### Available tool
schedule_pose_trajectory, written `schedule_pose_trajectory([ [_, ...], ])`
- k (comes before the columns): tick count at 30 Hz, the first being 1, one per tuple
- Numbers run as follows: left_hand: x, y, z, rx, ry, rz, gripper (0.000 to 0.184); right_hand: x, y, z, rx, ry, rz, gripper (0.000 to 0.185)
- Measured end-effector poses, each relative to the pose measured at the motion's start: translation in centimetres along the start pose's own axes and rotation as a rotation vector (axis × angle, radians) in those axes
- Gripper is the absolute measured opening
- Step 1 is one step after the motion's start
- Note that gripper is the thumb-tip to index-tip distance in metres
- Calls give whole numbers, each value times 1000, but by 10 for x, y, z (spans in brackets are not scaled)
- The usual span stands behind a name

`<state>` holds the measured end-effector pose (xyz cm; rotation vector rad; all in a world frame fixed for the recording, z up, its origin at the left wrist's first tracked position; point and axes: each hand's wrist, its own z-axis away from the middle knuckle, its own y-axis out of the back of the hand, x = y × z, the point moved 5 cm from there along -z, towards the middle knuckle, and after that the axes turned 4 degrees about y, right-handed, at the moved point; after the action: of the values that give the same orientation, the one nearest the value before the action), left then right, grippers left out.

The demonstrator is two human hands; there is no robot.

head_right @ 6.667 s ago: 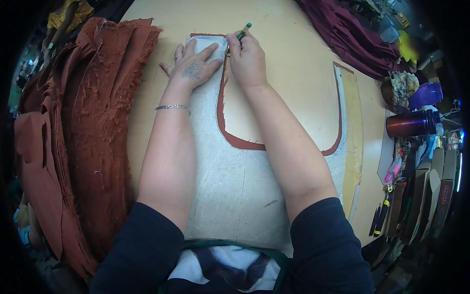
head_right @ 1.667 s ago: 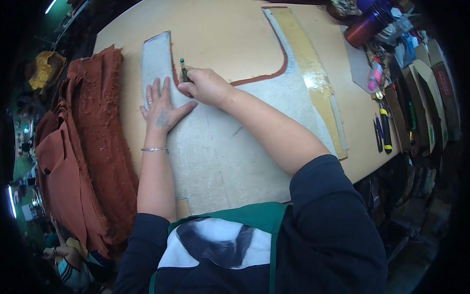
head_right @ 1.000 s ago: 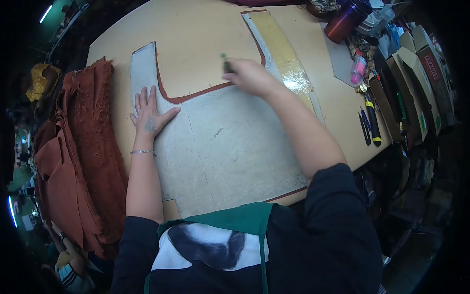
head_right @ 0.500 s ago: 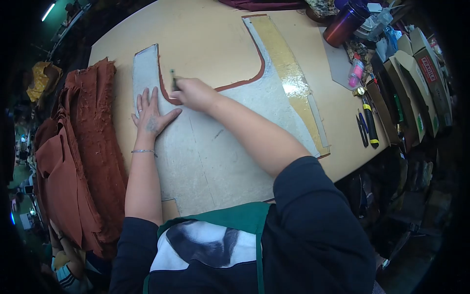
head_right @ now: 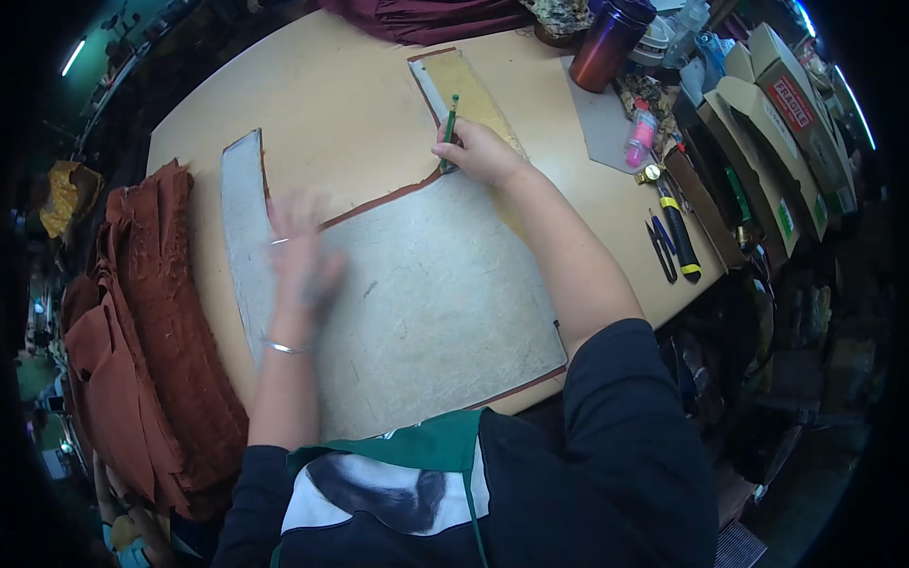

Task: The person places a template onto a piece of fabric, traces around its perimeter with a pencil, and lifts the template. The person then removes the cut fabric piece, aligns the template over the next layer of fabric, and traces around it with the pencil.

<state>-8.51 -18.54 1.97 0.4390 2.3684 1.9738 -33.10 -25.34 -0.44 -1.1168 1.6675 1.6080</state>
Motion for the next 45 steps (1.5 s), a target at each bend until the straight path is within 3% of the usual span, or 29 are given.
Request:
schedule_pose_trajectory([
  [1,23,-27,-7,-207,-220,458,68,3,-2,0,-37,-21,-21,14],
  [2,66,-20,7,-126,-355,334,61,7,-3,1,-75,-43,-42,12],
  [5,127,-44,16,-241,-441,273,59,10,-3,1,-122,-52,-39,10],
  [9,130,-54,17,-264,-413,224,63,20,5,-15,-213,-33,-63,10],
  [12,129,-53,15,-286,-398,228,62,26,20,-51,-237,-2,93,10],
  [19,129,-54,11,-307,-390,236,62,40,20,-122,-97,42,151,12],
  [32,128,-52,15,-273,-387,267,60,9,8,-11,-186,5,-22,12],
  [36,128,-53,16,-248,-388,262,61,14,19,-28,-17,-19,174,13],
  [45,128,-55,14,-263,-378,288,61,-31,-24,14,-66,125,225,14],
])
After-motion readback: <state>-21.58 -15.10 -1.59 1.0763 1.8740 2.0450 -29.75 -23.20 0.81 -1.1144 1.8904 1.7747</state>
